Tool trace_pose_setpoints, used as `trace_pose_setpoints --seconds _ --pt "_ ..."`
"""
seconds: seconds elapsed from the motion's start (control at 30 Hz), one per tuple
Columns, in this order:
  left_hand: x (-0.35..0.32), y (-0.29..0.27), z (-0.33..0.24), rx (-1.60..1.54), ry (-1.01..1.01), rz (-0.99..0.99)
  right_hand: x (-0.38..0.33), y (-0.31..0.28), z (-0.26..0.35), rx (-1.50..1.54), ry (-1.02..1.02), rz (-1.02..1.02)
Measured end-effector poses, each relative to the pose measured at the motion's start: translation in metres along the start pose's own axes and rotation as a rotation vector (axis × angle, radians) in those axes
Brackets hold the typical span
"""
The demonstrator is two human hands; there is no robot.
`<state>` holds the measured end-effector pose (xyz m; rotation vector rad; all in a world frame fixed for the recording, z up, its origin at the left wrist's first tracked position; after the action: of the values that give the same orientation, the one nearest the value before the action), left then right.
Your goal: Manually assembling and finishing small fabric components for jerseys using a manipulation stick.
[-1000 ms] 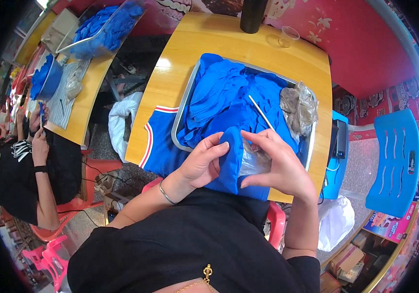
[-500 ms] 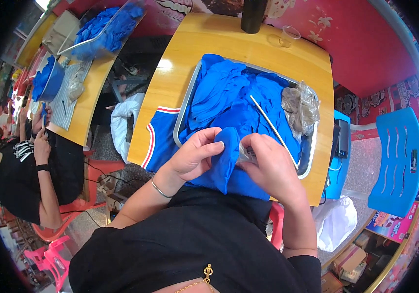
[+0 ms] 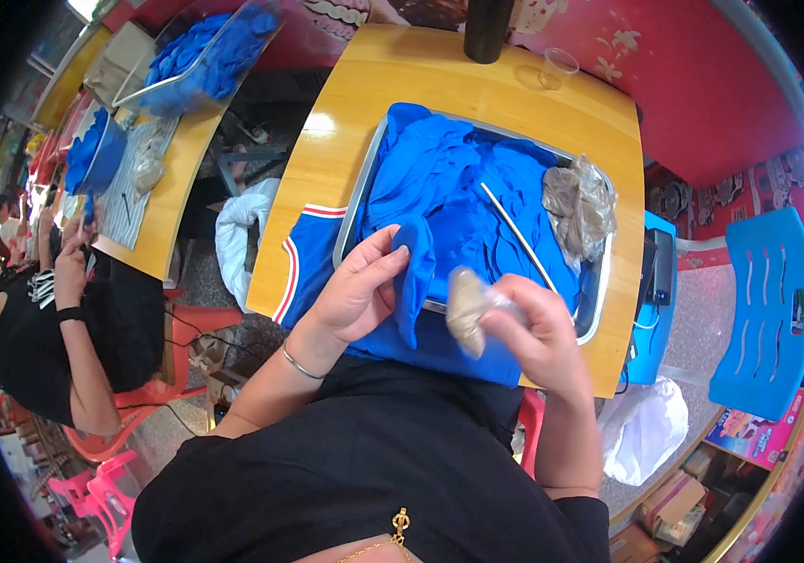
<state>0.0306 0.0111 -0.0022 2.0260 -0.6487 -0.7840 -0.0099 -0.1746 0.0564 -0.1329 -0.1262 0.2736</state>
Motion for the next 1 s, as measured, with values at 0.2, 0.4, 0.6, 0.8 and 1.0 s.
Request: trace_pose_setpoints --seconds 0.2,0.4,0.6,0.8,1.0 --pt "0.000 0.012 -0.006 0.243 0.068 0.031 0.009 0.023 0.014 -0.077 -0.235 0.142" --pt "-0.001 0.012 -0.007 0.377 0.140 -0.028 0.007 0.026 0.011 0.042 -0.229 0.137" --pt "0.000 0.020 -0.001 0.435 0.140 -0.039 0.007 0.027 0.003 -0.099 -0.170 0.069" --pt "-0.003 0.017 -0.002 0.596 0.310 -0.102 0.006 0.027 -0.007 -0.044 -0.141 -0.113" --pt "-0.002 0.018 -0.003 0.640 0.342 -0.145 0.007 0.027 -0.008 -0.027 -0.128 -0.119"
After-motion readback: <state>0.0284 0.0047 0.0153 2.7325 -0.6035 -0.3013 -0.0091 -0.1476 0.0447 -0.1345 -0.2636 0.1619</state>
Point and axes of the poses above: each hand's wrist, its own x-axis towards the middle knuckle, its own y-axis out of the palm, z = x × y, the point moved 4 cm from there along x, towards the middle knuckle, and after that the axes turned 12 degrees about -y, right-handed, at the moved point
